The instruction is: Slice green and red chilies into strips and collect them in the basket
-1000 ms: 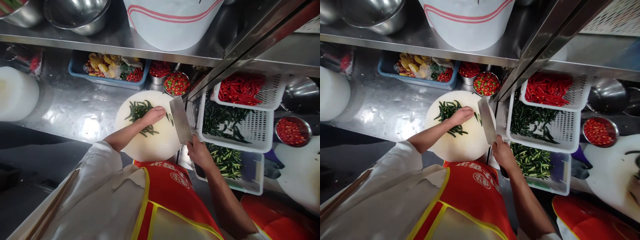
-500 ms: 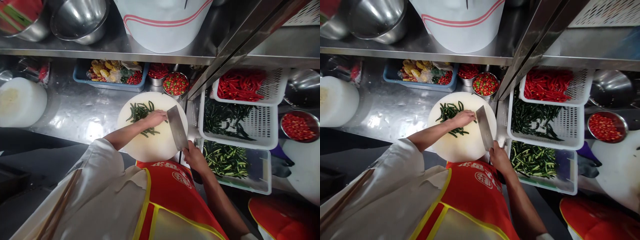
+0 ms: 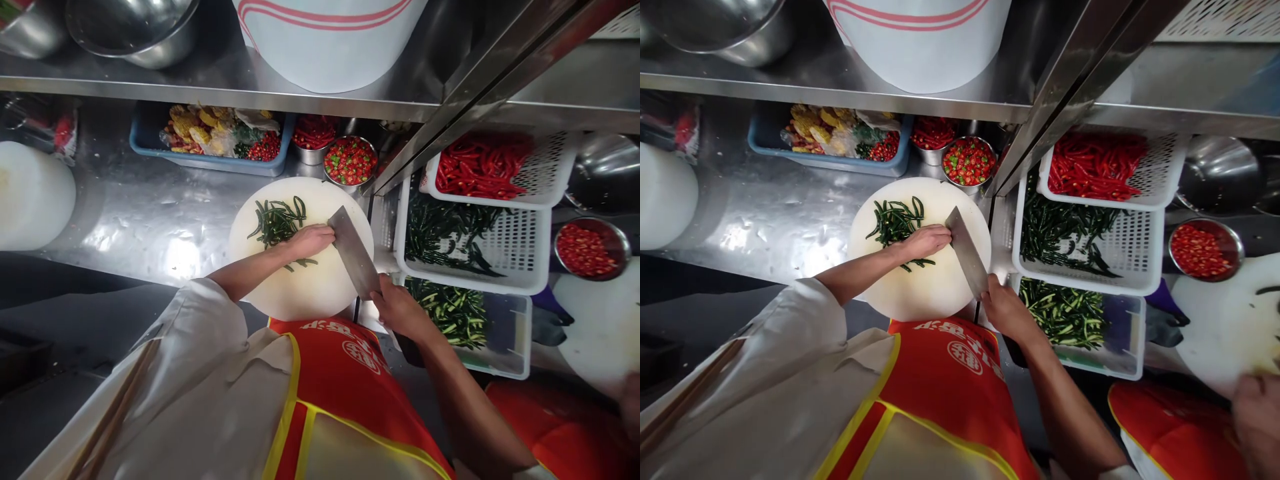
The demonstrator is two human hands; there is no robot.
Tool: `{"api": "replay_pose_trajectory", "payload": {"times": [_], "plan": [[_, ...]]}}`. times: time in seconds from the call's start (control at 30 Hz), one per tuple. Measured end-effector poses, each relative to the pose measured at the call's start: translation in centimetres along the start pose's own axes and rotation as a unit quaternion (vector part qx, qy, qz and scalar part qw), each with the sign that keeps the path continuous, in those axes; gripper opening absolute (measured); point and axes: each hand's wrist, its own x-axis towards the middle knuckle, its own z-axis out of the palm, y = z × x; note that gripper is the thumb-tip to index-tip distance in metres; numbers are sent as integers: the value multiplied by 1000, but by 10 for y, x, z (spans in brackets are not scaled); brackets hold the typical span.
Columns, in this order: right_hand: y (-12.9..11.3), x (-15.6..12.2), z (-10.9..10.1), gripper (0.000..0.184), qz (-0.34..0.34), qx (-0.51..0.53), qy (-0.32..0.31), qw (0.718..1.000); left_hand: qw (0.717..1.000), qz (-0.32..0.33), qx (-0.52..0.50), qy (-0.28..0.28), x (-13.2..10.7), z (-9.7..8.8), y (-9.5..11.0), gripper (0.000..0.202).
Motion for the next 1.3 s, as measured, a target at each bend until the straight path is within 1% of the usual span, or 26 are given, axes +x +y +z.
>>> {"api": "replay_pose_trajectory", "payload": {"times": [0.1, 0.17, 0.2, 0.23, 0.3, 0.33, 0.37, 0.43, 0.5, 0.53, 0.6, 0.67, 0.77, 0.83, 0.93, 1.03, 1.1, 1.17, 1.3], "plan": [[-9, 22, 10, 26, 0, -19, 47, 999, 1000, 16, 1, -3, 1, 0, 2, 30], [-14, 30, 14, 24, 0, -20, 76, 997, 1000, 24, 0, -2, -1, -5, 1, 29], [-14, 30, 14, 24, 0, -12, 82, 997, 1000, 16, 2, 8, -4, -9, -2, 28], [-13, 27, 15, 24, -1, 0, 82, 997, 1000, -6, 8, 28, -6, -15, -7, 28], [-8, 16, 15, 26, -8, 28, 66, 997, 993, -80, 36, 75, -13, -30, -23, 29], [-4, 9, 15, 27, -14, 40, 52, 998, 987, -120, 56, 91, -15, -38, -33, 30], [-1, 2, 16, 28, -23, 48, 35, 998, 982, -150, 75, 91, -17, -45, -44, 32], [6, -7, 19, 29, -36, 57, 10, 998, 978, -174, 99, 53, -16, -57, -63, 31], [9, -8, 21, 28, -35, 63, 1, 997, 982, -162, 102, 0, -10, -62, -74, 27], [10, -7, 22, 27, -28, 67, 6, 997, 984, -146, 97, -19, -5, -61, -74, 25], [7, -1, 21, 24, -6, 74, 26, 997, 990, -108, 78, -40, 4, -55, -66, 23], [2, 4, 18, 21, 9, 78, 44, 996, 995, -68, 56, -49, 10, -45, -50, 23], [-6, 6, 9, 20, 1, 78, 44, 996, 997, -28, 41, -51, 9, -31, -24, 26], [-8, 3, 4, 20, -8, 72, 34, 997, 998, -15, 39, -46, 5, -24, -14, 26], [-5, -6, -3, 22, -13, 54, 15, 998, 999, -11, 29, -26, 1, -17, -11, 27], [0, -13, -6, 25, -17, 29, -2, 999, 1000, -10, 18, -5, -1, -12, -14, 28], [-2, -12, -5, 25, -20, 11, -6, 1000, 1000, -6, 13, 3, -1, -10, -16, 28], [-9, -3, 0, 26, -22, -10, 6, 1000, 1000, -1, 11, 9, -1, -8, -15, 29], [-24, 31, 14, 26, -18, -39, 78, 996, 1000, 9, 2, 8, -1, -9, -11, 28]]}}
